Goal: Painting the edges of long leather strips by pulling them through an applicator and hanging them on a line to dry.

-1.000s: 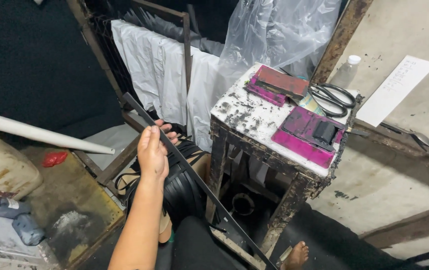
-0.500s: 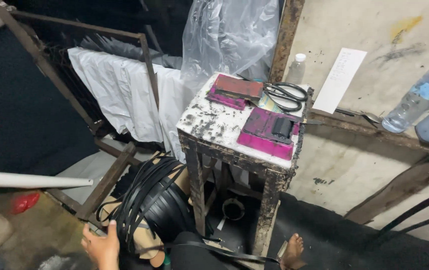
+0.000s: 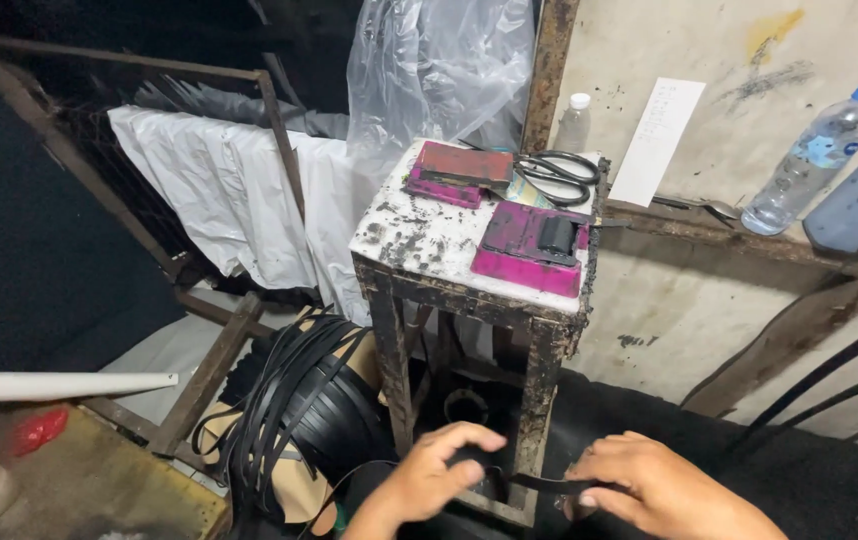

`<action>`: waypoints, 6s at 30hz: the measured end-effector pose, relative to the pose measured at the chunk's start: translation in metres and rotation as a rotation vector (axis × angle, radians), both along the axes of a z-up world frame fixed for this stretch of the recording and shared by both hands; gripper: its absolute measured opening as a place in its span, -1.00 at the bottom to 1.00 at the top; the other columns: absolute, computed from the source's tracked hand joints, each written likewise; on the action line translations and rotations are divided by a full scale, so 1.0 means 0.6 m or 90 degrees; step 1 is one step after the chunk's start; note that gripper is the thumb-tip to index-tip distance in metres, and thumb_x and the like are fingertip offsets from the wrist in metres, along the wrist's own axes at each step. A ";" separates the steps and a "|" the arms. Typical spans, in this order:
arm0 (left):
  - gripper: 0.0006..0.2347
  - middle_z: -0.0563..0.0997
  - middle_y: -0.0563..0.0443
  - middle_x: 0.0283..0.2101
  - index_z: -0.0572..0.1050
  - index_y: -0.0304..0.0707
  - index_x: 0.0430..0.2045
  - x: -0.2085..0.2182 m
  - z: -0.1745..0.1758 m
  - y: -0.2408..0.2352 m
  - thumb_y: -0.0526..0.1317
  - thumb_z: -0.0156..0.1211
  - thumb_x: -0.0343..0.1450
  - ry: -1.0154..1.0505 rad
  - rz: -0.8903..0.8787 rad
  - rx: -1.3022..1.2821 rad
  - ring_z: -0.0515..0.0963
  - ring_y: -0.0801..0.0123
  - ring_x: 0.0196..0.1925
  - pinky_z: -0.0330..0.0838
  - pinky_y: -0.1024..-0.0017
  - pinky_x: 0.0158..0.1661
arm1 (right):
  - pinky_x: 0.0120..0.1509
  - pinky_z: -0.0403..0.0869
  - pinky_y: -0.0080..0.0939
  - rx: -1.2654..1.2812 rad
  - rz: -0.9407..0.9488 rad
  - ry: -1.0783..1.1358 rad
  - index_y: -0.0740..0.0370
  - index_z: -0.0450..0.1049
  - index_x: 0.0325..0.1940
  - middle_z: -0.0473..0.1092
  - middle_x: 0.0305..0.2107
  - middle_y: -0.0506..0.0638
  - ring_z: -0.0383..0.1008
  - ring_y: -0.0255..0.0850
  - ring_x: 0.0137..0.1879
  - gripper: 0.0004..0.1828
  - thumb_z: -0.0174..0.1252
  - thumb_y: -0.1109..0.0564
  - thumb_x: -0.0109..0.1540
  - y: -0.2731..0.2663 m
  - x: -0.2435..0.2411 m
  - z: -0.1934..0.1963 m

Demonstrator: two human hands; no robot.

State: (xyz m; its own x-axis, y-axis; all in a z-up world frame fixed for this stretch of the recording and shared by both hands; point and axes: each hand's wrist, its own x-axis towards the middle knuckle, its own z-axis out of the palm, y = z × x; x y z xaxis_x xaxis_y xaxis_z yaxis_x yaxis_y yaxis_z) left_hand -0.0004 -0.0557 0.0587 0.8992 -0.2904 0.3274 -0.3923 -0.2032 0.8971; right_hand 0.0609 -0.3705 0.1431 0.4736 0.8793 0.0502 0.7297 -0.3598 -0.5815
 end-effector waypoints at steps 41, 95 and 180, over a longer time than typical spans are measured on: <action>-0.83 0.63 0.12 -0.42 0.66 -0.19 -0.20 0.081 0.215 -0.051 -0.16 0.19 0.47 -0.272 0.101 0.117 0.60 0.43 -0.38 0.44 0.49 -0.30 | -0.02 0.33 -0.13 0.140 -0.089 -0.249 0.14 0.56 0.10 0.51 -0.33 -0.08 0.47 -0.14 -0.20 -0.63 0.03 -0.07 0.37 0.057 0.061 0.179; -0.95 0.60 -0.05 -0.52 0.69 -0.20 -0.32 0.259 0.400 0.042 -0.28 0.36 0.43 -0.632 0.212 0.070 0.53 0.21 -0.58 0.47 0.39 -0.42 | 0.09 0.36 -0.19 0.524 -0.299 -0.312 0.17 0.60 -0.22 0.60 -0.43 -0.05 0.52 -0.12 -0.19 -0.86 0.41 0.13 0.19 0.139 0.252 0.155; -0.78 0.73 -0.19 -0.16 0.62 -0.26 -0.08 0.291 0.387 0.078 -0.22 0.26 0.43 -0.423 0.049 0.365 0.65 -0.13 0.03 0.30 -0.07 0.16 | 0.01 0.48 -0.07 0.148 -0.094 -0.318 0.31 0.65 -0.22 0.57 -0.44 0.11 0.53 -0.02 -0.20 -0.88 0.23 0.27 0.20 0.151 0.251 0.266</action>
